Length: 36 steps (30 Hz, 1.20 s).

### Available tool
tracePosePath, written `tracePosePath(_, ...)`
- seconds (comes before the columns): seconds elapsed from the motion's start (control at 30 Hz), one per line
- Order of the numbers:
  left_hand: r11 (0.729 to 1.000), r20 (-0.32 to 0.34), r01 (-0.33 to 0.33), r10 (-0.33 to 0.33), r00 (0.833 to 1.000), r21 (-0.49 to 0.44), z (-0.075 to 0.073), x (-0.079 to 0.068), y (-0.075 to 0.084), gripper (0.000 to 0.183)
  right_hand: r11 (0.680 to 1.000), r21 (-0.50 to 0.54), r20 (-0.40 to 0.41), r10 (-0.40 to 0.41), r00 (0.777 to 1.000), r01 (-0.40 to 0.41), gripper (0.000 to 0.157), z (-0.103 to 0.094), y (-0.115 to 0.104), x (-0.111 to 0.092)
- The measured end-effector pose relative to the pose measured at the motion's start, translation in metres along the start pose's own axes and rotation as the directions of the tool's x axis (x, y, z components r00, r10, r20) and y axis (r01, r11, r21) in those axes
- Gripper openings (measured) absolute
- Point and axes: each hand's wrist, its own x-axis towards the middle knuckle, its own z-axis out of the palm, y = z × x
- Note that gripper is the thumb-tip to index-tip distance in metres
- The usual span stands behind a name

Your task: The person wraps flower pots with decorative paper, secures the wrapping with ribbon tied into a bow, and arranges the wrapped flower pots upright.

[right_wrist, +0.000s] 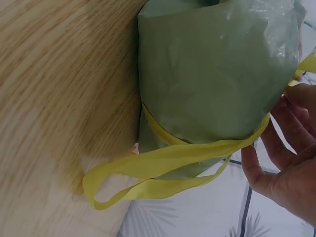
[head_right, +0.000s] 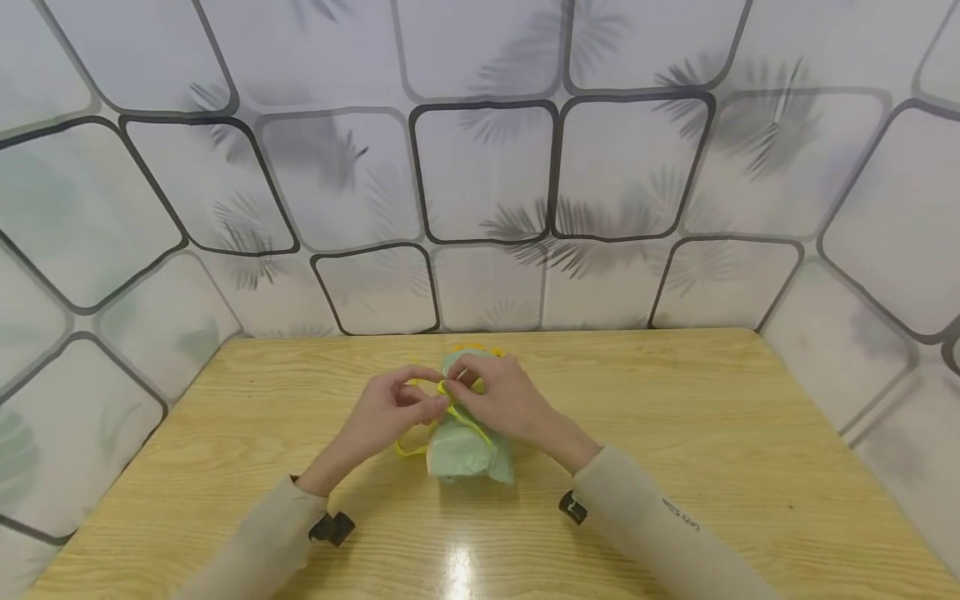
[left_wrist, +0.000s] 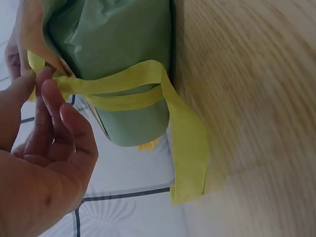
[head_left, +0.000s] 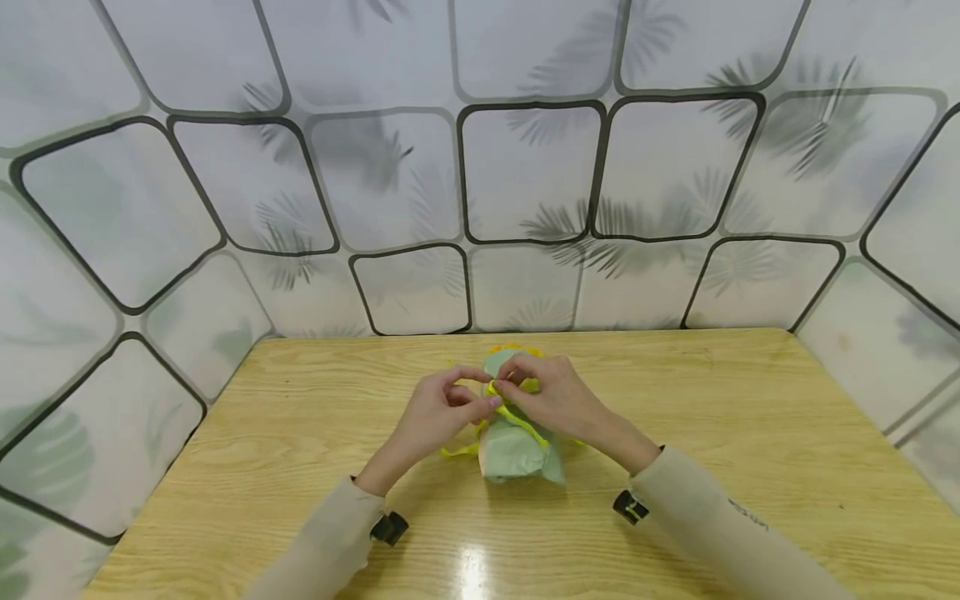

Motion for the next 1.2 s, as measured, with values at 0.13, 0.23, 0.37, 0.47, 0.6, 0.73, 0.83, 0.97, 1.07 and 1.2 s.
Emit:
tracePosePath(0.13,0.999,-0.042,-0.034,0.036,0.998,0.041,0.004,0.000,0.001,0.020,1.000,-0.005,0.005,0.013,1.000,-0.013,0.005,-0.002,-0.003,0.000)
tracePosePath(0.23,0.997,-0.070,-0.072,0.074,0.995,0.040,0.005,0.000,-0.001,0.017,1.000,-0.020,-0.005,0.006,1.000,-0.006,0.006,-0.005,-0.005,-0.002)
tracePosePath(0.37,0.994,-0.093,-0.103,0.105,0.990,0.026,0.006,0.000,-0.003,0.019,0.998,-0.054,-0.024,-0.039,0.999,0.038,0.005,-0.010,-0.007,-0.006)
tracePosePath(0.47,0.996,-0.107,-0.094,0.094,0.990,0.007,0.006,0.000,-0.003,0.021,0.992,-0.103,-0.011,-0.079,0.997,0.078,0.004,-0.012,-0.007,-0.011)
tracePosePath(0.6,0.998,-0.133,-0.063,0.058,0.989,-0.031,0.006,-0.001,0.000,0.020,0.986,-0.135,0.035,-0.096,0.995,0.100,0.007,-0.013,-0.007,-0.015)
tracePosePath(0.73,0.999,-0.146,-0.041,0.037,0.989,-0.026,0.007,-0.001,0.001,0.019,0.988,-0.136,0.052,-0.062,0.997,0.069,0.009,-0.014,-0.008,-0.016)
tracePosePath(0.83,0.998,-0.167,-0.009,-0.001,0.986,-0.063,0.009,-0.001,0.002,0.020,0.988,-0.148,0.063,-0.040,0.997,0.049,0.010,-0.016,-0.008,-0.017)
tracePosePath(0.97,0.987,-0.204,0.039,-0.070,0.976,-0.153,0.010,0.000,0.002,0.023,0.985,-0.159,0.085,-0.048,0.995,0.061,0.011,-0.019,-0.008,-0.021)
tracePosePath(1.07,0.979,-0.222,0.059,-0.102,0.970,-0.193,0.010,0.000,0.000,0.024,0.985,-0.152,0.092,-0.065,0.994,0.079,0.015,-0.022,-0.008,-0.027)
tracePosePath(1.2,0.961,-0.158,0.074,-0.119,0.980,-0.265,0.011,0.000,0.000,0.023,0.986,-0.146,0.098,-0.073,0.993,0.086,0.017,-0.025,-0.008,-0.034)
